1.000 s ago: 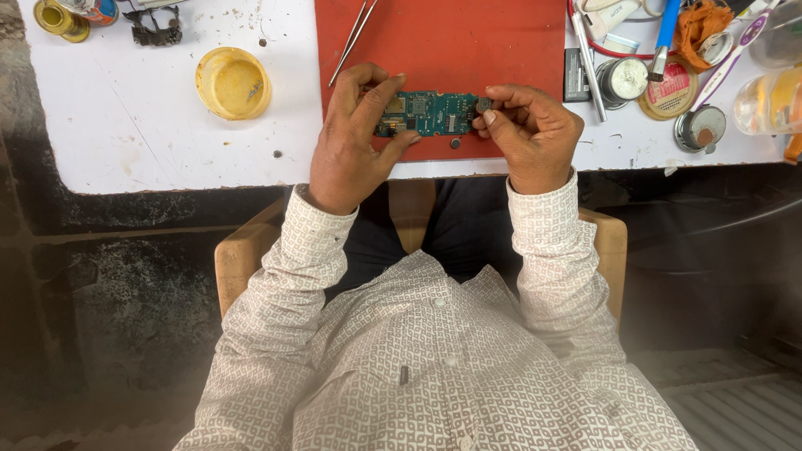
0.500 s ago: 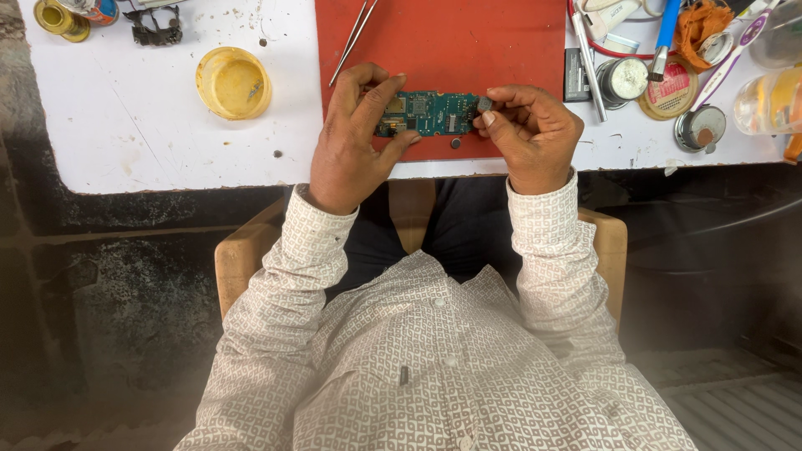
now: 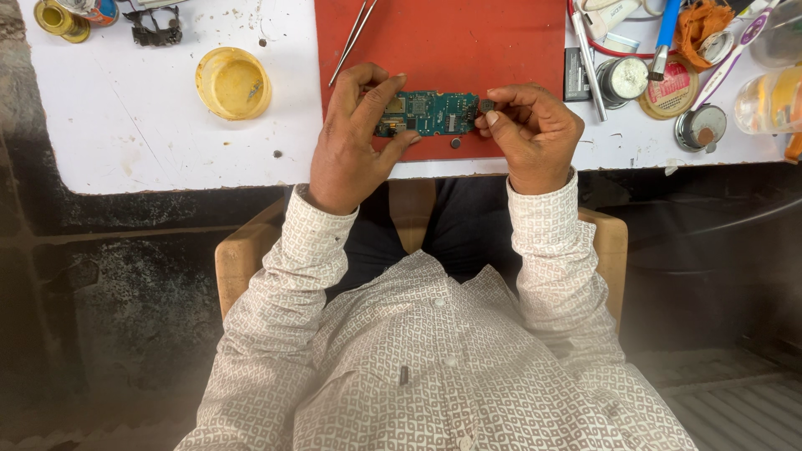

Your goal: The person works on a phone motherboard placed on a red mat at a cluttered workbench. They use tweezers to pick and position small components, apply paste from small tins, brush the board, and press components onto the board with their fingers while turning the board over to work on both sides.

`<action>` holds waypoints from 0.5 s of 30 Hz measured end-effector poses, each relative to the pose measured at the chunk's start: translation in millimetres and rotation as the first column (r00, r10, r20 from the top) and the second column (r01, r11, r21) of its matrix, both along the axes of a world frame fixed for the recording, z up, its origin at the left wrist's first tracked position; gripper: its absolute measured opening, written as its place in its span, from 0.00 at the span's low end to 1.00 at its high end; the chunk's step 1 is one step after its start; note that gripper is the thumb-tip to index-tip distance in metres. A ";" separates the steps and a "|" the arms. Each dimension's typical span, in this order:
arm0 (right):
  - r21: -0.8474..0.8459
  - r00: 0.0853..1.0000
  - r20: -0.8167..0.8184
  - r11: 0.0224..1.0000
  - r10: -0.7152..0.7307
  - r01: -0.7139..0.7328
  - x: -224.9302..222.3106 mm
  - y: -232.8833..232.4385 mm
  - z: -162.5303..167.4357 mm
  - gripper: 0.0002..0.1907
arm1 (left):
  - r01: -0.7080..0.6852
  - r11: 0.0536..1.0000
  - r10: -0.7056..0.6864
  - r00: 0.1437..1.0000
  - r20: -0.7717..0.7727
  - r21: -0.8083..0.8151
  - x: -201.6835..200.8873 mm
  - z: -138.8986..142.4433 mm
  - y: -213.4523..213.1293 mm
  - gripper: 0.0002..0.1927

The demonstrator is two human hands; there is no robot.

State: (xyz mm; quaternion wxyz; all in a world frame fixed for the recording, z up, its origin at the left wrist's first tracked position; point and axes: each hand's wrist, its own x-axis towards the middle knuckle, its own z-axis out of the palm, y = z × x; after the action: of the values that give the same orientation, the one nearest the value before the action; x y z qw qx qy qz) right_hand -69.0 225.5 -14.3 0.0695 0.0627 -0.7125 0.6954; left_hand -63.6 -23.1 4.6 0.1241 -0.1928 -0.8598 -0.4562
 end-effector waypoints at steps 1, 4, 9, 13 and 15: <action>0.003 1.000 -0.002 1.000 -0.002 0.002 0.0 0.0 0.1 0.10 | 0.001 1.000 -0.001 1.000 0.007 0.005 0.0 0.1 -0.1 0.34; 0.003 1.000 -0.010 1.000 -0.009 0.009 0.2 -0.1 0.3 0.10 | -0.002 1.000 0.002 1.000 -0.001 -0.002 -0.3 0.1 -0.1 0.34; 0.012 0.999 -0.033 1.000 -0.022 0.022 0.8 -0.1 1.4 0.11 | 0.004 1.000 -0.004 1.000 0.018 0.016 -0.2 -0.3 1.3 0.34; -0.007 0.999 -0.034 1.000 -0.025 0.025 1.3 -0.5 2.1 0.11 | -0.001 1.000 0.001 1.000 0.011 0.003 0.5 -0.3 0.9 0.34; 0.014 0.998 -0.051 1.000 -0.024 0.024 0.8 -0.6 2.4 0.11 | -0.002 1.000 0.002 1.000 0.005 0.001 0.5 -0.5 0.8 0.34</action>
State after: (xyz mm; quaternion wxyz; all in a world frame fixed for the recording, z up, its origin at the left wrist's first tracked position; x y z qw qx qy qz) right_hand -68.2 224.9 -11.9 0.0953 0.0722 -0.7162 0.6876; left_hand -63.1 -22.3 4.1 0.1224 -0.1906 -0.8602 -0.4569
